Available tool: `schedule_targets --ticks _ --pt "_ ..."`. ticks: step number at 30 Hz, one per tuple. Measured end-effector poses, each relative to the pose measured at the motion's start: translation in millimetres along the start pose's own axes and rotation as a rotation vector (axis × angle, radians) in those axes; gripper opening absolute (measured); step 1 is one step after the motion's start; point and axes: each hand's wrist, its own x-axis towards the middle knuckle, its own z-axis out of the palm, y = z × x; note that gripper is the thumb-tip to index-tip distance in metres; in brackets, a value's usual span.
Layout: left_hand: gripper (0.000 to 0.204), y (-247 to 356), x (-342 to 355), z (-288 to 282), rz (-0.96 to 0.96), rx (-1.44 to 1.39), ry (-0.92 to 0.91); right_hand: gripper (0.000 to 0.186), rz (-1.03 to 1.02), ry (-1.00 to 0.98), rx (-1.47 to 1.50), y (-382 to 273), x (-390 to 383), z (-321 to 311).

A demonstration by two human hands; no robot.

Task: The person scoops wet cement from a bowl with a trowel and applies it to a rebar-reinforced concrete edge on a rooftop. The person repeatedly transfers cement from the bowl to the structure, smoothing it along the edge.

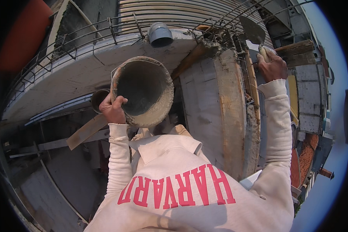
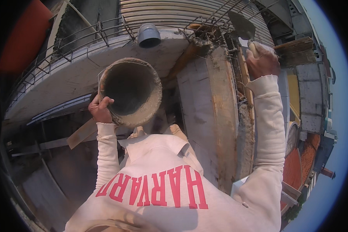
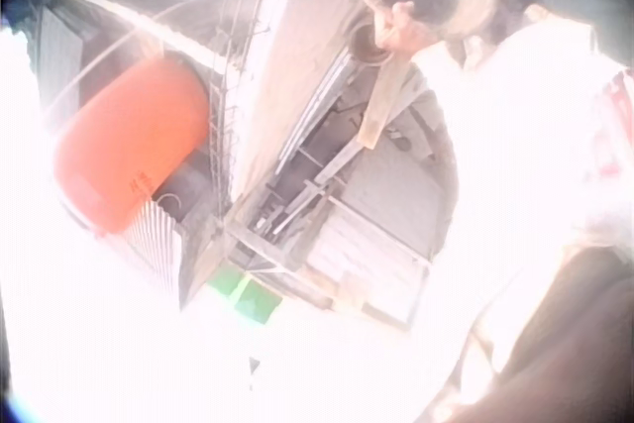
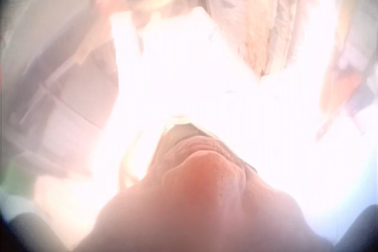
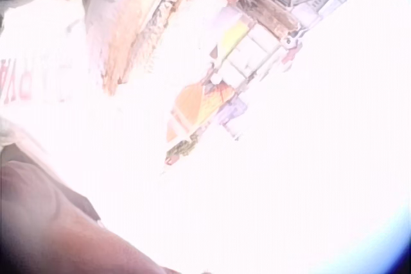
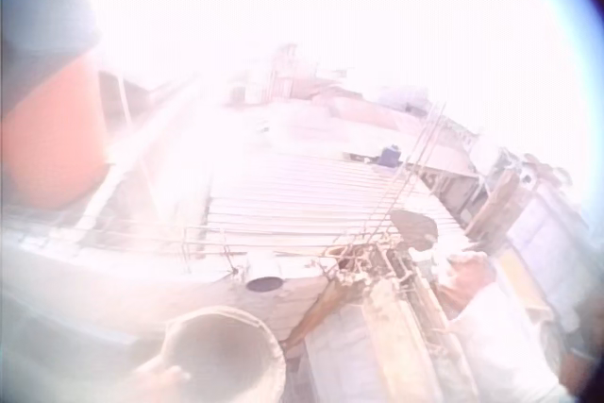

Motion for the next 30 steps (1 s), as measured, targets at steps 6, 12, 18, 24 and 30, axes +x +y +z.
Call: schedule_targets --ticks 6,12,18,24,30 --pt "0.014 16 18 22 0.027 0.011 -0.184 0.034 -0.317 -0.214 0.500 -59 -102 -12" --pt "0.020 65 39 70 0.069 0.012 -0.464 0.031 -0.558 -0.023 0.180 -151 -158 58" --pt "0.016 97 64 91 0.207 0.073 -0.622 0.035 -0.631 -0.109 0.136 -145 -182 37" --pt "0.004 107 66 107 0.303 0.150 -0.684 0.039 -0.567 -0.017 0.106 -143 -161 50" --pt "0.017 110 54 122 0.471 0.274 -0.659 0.025 -0.409 0.021 0.114 -142 -136 23"
